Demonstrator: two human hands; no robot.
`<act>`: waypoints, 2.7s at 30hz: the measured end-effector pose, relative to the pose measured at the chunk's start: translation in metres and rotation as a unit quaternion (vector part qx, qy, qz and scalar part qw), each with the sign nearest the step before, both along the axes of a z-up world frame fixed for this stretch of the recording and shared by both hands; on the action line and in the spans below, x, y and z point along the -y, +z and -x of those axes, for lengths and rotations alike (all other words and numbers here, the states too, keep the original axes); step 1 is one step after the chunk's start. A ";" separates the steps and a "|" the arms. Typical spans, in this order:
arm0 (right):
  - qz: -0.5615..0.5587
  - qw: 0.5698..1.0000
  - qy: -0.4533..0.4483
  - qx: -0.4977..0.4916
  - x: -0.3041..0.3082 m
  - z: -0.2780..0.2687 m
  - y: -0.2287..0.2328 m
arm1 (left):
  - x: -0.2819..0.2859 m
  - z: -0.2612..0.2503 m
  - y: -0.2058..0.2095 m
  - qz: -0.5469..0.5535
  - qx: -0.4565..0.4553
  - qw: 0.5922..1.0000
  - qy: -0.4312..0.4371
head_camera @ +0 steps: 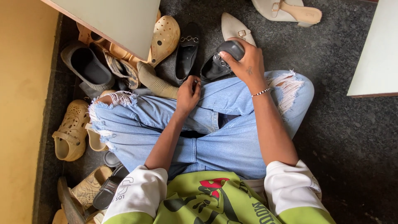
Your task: Organizing various types of shoes into a cabinet and on the floor, including brushing a shoe clean.
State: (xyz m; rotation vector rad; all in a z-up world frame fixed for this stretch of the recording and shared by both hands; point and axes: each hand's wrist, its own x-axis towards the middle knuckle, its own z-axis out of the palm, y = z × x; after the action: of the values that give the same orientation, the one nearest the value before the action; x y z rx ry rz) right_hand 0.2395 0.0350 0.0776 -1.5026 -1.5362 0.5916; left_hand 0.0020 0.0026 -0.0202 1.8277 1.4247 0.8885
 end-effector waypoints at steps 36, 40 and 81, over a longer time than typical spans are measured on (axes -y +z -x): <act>-0.228 0.959 0.079 0.148 0.009 0.023 0.006 | 0.002 0.009 0.000 -0.003 0.055 0.998 -0.023; -0.156 0.984 0.072 0.053 0.002 0.013 -0.007 | 0.000 0.008 0.009 0.008 0.036 0.999 -0.032; 0.207 0.842 0.060 -0.495 -0.041 -0.001 -0.073 | -0.003 0.007 0.009 -0.200 0.106 0.972 -0.071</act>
State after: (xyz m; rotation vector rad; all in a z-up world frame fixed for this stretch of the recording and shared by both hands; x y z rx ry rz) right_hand 0.2402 0.0759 0.0043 -1.0603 -0.6886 1.5569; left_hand -0.0049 0.0055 -0.0108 2.0194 1.0212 1.3246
